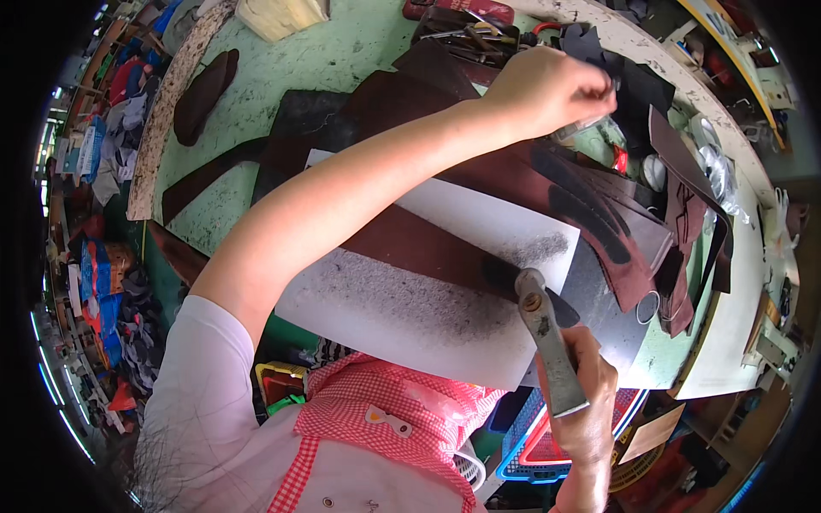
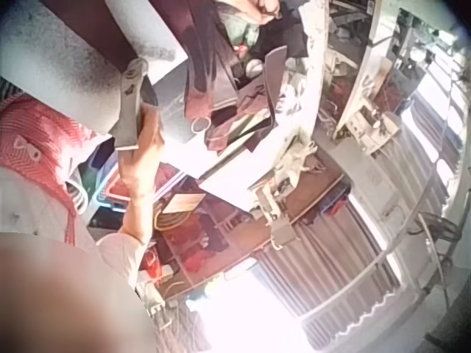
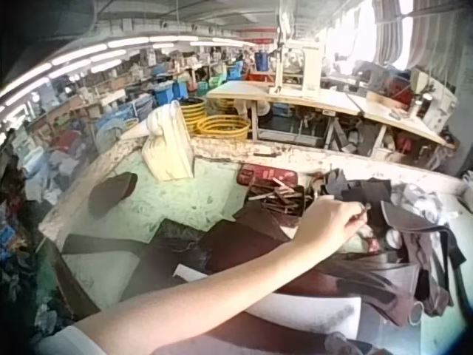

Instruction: Punching holes into leather pieces using a punch tool and a hammer.

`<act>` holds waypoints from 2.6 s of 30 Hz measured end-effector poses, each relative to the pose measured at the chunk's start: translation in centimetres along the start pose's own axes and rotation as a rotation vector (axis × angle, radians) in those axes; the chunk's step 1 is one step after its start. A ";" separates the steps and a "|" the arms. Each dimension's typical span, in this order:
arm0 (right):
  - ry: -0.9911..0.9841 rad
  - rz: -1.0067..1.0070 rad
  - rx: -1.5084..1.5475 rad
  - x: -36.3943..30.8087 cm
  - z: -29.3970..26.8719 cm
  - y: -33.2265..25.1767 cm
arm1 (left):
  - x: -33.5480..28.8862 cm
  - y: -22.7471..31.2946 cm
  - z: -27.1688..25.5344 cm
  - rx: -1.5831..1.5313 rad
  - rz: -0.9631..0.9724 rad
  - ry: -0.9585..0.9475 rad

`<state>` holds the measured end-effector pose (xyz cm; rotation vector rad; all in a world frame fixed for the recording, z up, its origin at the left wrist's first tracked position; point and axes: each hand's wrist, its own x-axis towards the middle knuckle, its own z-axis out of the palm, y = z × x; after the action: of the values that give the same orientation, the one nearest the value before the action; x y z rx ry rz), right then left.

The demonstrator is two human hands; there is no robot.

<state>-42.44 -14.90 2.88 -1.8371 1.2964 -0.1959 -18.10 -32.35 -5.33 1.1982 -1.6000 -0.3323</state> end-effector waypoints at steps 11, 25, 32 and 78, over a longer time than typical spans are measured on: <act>0.026 -0.079 0.024 0.3 0.0 -0.9 | 1.0 -0.7 -1.0 0.129 0.097 -0.005; 0.007 0.030 0.059 0.2 0.5 -0.6 | -10.6 7.1 -14.2 -0.752 -0.933 -0.582; 0.048 0.056 0.079 0.2 0.1 -0.7 | -12.4 8.2 -11.1 -0.726 -0.760 -0.531; 0.172 -0.280 0.304 -2.0 -0.3 -2.9 | -15.6 8.8 -10.2 -0.234 -0.265 -0.477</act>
<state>-41.47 -13.11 5.78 -1.7577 1.0495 -0.6780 -15.07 -12.03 -3.78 1.2045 -1.7392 -1.0105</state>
